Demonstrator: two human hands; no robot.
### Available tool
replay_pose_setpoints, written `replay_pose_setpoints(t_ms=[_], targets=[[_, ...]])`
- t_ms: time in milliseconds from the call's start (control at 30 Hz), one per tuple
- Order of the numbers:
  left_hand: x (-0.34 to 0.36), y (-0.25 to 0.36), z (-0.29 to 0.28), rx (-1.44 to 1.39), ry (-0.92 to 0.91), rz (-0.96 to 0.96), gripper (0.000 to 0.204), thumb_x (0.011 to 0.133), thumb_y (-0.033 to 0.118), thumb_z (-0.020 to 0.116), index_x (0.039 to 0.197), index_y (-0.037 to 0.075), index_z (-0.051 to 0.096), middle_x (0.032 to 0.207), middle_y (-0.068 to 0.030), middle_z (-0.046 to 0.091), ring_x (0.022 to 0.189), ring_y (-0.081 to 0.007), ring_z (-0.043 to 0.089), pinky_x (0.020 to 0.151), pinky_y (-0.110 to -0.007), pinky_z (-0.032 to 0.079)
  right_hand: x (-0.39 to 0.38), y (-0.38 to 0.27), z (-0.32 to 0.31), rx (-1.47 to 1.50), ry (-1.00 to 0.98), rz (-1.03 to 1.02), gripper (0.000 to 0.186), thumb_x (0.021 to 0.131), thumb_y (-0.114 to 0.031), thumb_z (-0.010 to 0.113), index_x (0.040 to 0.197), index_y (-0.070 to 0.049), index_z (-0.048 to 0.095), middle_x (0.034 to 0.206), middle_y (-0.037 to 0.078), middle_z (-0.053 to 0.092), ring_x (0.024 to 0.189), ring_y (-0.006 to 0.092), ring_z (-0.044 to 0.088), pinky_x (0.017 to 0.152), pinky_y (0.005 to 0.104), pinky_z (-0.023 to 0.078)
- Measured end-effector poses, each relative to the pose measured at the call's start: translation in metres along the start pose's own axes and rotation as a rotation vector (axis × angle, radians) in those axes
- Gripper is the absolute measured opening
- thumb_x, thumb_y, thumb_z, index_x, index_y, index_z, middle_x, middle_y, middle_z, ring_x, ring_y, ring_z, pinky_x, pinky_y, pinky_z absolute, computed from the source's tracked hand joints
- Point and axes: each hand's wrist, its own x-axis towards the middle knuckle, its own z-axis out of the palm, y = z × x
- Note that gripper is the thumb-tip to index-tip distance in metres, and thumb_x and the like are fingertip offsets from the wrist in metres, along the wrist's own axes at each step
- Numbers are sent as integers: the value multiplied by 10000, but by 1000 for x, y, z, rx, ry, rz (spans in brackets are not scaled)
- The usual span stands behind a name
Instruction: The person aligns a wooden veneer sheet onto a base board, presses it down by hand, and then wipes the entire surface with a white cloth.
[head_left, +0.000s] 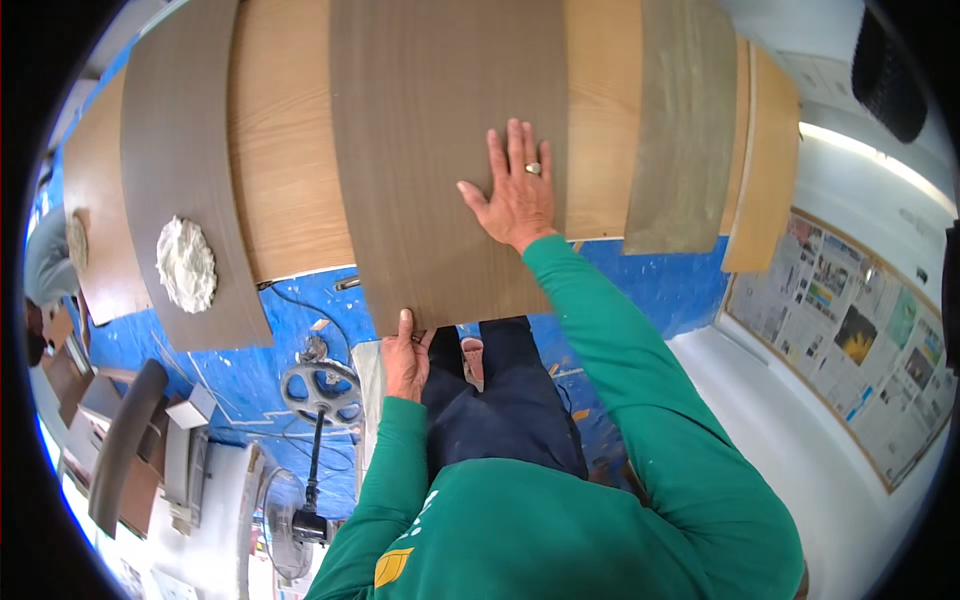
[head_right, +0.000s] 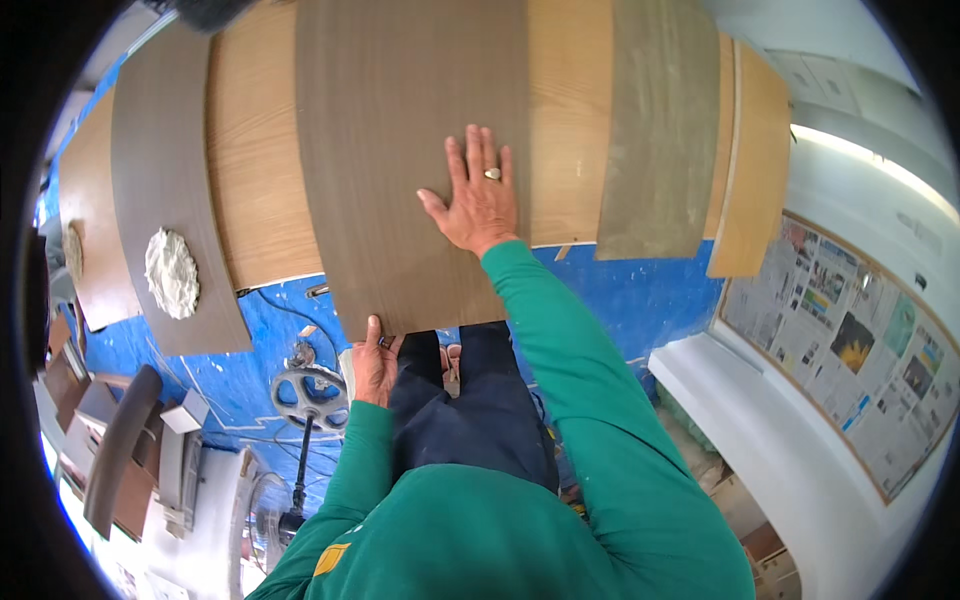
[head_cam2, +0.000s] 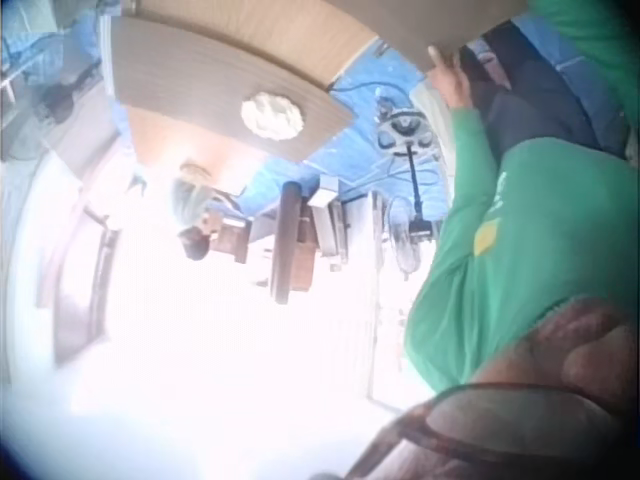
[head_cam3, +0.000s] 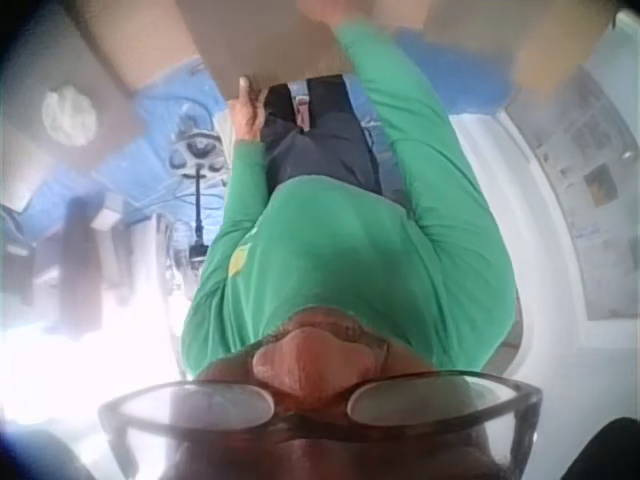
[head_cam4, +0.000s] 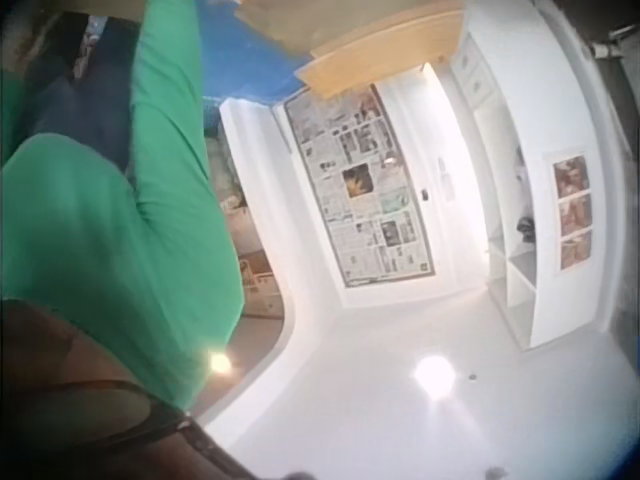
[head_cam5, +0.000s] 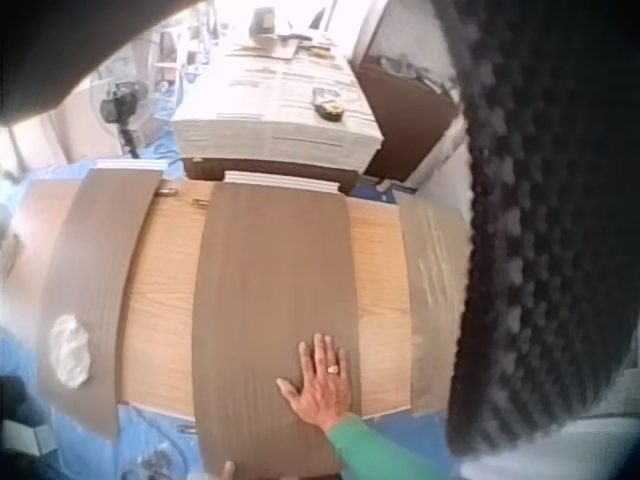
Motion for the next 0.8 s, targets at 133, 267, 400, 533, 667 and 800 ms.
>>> replay_pose_setpoints(t_ms=[133, 267, 400, 533, 667, 800], targets=[[-1, -3, -5, 29, 7, -52, 512, 1118, 314, 772, 1496, 19, 592, 1413, -151, 744, 1236, -313, 772, 1064, -505, 681, -27, -1, -2, -10, -34, 63, 956, 1063, -705, 586, 1743, -51, 433, 1841, 268, 297, 1725, 449, 243, 1396, 637, 180], [-5, -5, 0, 78, 32, -8, 521, 1123, 362, 760, 1482, 17, 606, 1414, -153, 745, 1286, -308, 753, 1094, -514, 660, -153, -9, 7, 55, -126, 8, 949, 1056, -706, 613, 1712, -32, 477, 1827, 309, 302, 1709, 490, 269, 1375, 634, 241], [-1, -2, 3, 88, 55, 3, 541, 1119, 343, 769, 1481, -19, 594, 1400, -163, 747, 1226, -319, 774, 1085, -533, 666, -200, 22, 5, 124, -169, -189, 917, 1062, -706, 594, 1711, -64, 503, 1825, 260, 354, 1710, 441, 300, 1377, 591, 267], [-8, -3, 0, 120, 62, 2, 564, 1127, 353, 753, 1522, -3, 561, 1431, -155, 725, 1266, -312, 755, 1101, -530, 660, -185, 74, -10, 202, -226, -430, 873, 1070, -648, 606, 1704, -57, 507, 1823, 205, 396, 1710, 378, 333, 1381, 555, 283], [-8, -2, 3, 106, 74, 7, 574, 1132, 334, 746, 1560, 12, 537, 1465, -144, 703, 1301, -319, 736, 1124, -532, 651, -119, 107, -20, 154, -236, -587, 927, 1090, -695, 545, 1743, -45, 436, 1847, 194, 351, 1731, 360, 283, 1410, 530, 236], [-35, 12, 18, 482, 208, -133, 676, 1122, 580, 694, 1146, -96, 681, 983, -201, 804, 831, -284, 828, 725, -408, 713, -22, 108, -26, 29, -187, -520, 1022, 1081, -768, 499, 1755, -7, 389, 1865, 199, 297, 1747, 359, 220, 1425, 517, 203]])
